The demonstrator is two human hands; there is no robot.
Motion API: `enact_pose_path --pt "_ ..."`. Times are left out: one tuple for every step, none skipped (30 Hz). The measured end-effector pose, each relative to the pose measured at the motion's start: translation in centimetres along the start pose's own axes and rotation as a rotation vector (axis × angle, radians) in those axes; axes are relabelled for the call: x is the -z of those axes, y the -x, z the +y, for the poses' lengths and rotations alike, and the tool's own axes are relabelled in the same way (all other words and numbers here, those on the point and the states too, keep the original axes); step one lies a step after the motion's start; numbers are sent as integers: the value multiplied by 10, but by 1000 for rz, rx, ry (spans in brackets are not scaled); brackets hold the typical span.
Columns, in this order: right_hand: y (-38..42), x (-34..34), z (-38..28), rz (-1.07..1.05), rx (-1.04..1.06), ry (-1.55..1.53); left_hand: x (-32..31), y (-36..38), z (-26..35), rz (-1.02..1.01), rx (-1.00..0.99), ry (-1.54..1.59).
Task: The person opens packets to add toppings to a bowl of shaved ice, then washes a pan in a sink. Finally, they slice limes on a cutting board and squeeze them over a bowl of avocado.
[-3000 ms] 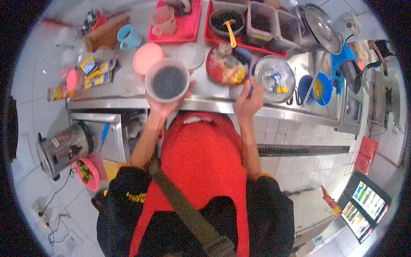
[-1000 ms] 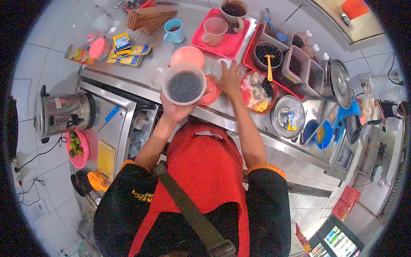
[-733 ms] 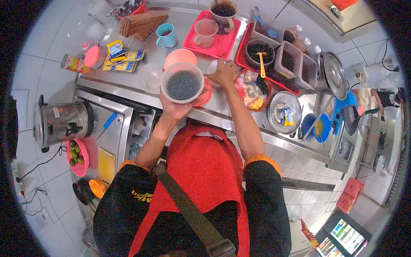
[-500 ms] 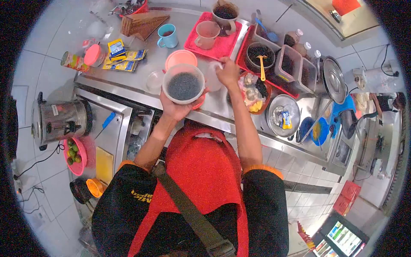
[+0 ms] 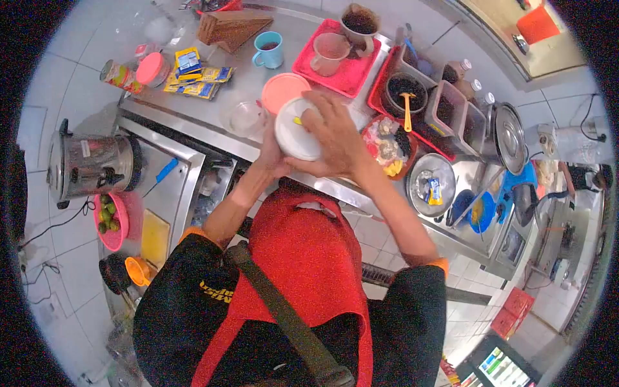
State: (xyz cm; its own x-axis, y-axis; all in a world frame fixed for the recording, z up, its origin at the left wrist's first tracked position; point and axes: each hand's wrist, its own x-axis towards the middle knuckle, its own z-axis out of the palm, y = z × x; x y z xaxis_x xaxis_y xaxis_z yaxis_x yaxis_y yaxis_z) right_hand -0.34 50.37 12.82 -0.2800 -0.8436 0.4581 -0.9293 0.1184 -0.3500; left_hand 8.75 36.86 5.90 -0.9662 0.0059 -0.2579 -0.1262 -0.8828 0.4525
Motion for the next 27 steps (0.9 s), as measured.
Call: enact_pose_path --pt "-3 2 -3 -12 -99 33 -2 -1 -3 -15 -24 37" --pt "-6 6 -9 -27 -196 67 -5 -3 -7 -32 -50 77" --pt "-10 11 -16 -43 -291 103 -6 -7 -11 -50 -78 117" --pt "-18 19 -25 -176 -445 219 1 -12 -18 17 -50 126" --pt "-27 35 -31 -275 -467 197 -3 -13 -19 7 -72 145" --pt "-36 55 -32 -372 -490 175 -9 -14 -18 -5 -94 164" --pt "-41 70 -32 -471 -515 154 -14 -14 -17 -16 -112 183" --pt "-45 77 -25 -374 -478 27 -16 -14 -14 -41 -124 187" --pt "-46 77 -22 -335 -422 64 -15 -16 -14 -40 -144 155" --pt "-49 76 -20 -294 -362 104 -15 -22 -13 -41 -167 122" --pt "-54 74 -17 -254 -300 143 -15 -25 -10 -41 -193 90" --pt "-55 60 -8 -160 -150 129 -14 -26 -7 -51 -208 104" --pt "-60 56 -12 -231 -305 157 -17 -27 -1 -60 -225 119" --pt "-69 49 -19 -299 -459 188 -19 -27 4 -71 -243 132" --pt "-77 43 -26 -366 -617 218 -20 -27 7 -68 -277 115" --pt "-85 42 -31 -409 -691 190 -21 -26 9 -63 -308 98" --pt "-84 37 -28 -320 -554 195 -20 -25 11 -60 -338 78" --pt "-79 29 -21 -228 -423 196 -2 -37 8 15 -473 -16" --pt "-75 19 -14 -130 -299 200 29 -59 3 83 -600 -114" --pt "-76 8 -4 -127 -326 167 23 -54 14 169 -561 -165" --pt "-82 -4 9 -117 -361 148 16 -50 26 250 -516 -213" --pt "-83 -14 21 -104 -402 137 39 -62 36 456 -553 -447" --pt "-81 -27 27 -81 -429 163 45 -53 47 526 -642 -496" --pt "-84 -43 31 -51 -448 188 50 -43 59 605 -729 -549" --pt "-85 -57 32 -45 -448 230 54 -34 70 691 -809 -603" --pt "-80 -86 50 -83 -441 198 59 -24 76 718 -814 -644" --pt "-82 -98 50 -49 -467 198 66 -16 83 747 -819 -684"
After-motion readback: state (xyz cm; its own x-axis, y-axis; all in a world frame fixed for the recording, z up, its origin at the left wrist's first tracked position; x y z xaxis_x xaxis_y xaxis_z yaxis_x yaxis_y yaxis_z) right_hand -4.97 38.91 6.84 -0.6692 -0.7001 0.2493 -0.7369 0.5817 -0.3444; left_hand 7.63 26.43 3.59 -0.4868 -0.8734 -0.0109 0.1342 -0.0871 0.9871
